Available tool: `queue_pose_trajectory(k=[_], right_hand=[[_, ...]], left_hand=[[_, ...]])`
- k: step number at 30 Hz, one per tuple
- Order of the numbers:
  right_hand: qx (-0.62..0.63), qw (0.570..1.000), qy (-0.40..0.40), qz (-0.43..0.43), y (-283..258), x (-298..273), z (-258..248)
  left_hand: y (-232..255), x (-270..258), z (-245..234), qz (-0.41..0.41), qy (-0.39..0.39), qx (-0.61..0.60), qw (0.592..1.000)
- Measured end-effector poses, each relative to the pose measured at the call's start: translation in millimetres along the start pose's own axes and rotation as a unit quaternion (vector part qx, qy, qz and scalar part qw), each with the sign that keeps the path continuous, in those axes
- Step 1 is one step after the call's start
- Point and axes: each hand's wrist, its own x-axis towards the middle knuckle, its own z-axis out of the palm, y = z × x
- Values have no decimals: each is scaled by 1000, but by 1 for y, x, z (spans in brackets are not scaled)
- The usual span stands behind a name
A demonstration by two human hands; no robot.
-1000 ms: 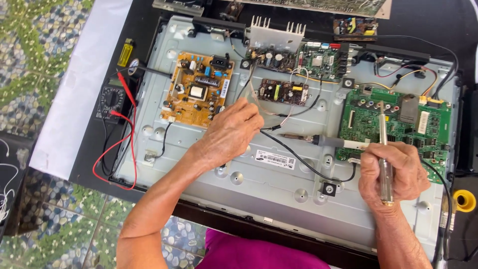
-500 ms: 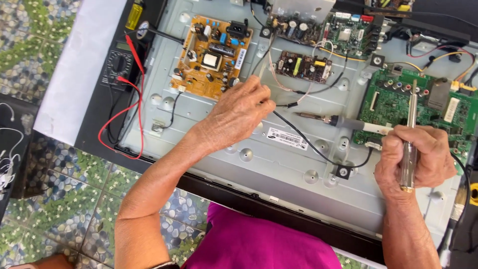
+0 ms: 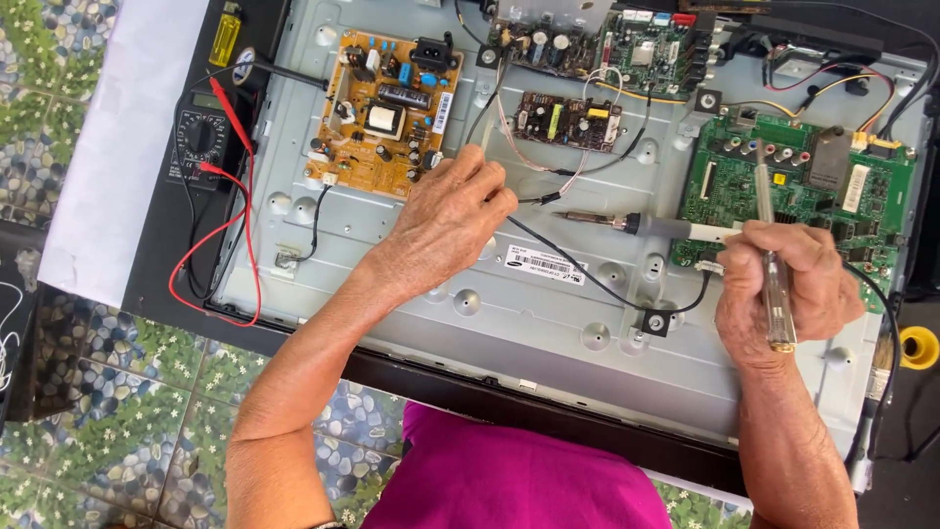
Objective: Repairing a television by soldering components on its internal circuit boards.
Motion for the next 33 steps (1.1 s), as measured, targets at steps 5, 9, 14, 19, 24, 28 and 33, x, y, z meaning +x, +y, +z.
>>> queue_pose_trajectory(k=[5, 9, 14, 19, 24, 28, 33], right_hand=[[104, 994, 9, 45, -15, 10, 4], [219, 962, -11, 160, -24, 22, 1], [313, 891, 39, 328, -15, 56, -5], [323, 872, 44, 364, -10, 82, -15], [279, 912, 95, 286, -6, 85, -14], [219, 962, 37, 157, 2, 70, -46], [-90, 992, -79, 50, 16, 55, -124]], left_hand=[[7, 4, -12, -14, 53, -43, 998], [14, 3, -16, -76, 29, -66, 995], [19, 4, -11, -87, 35, -25, 995], [24, 6, -11, -90, 43, -64, 993], [50, 34, -5, -55, 26, -43, 997], [76, 62, 21, -7, 0, -53, 999], [95, 79, 42, 53, 34, 31, 998]])
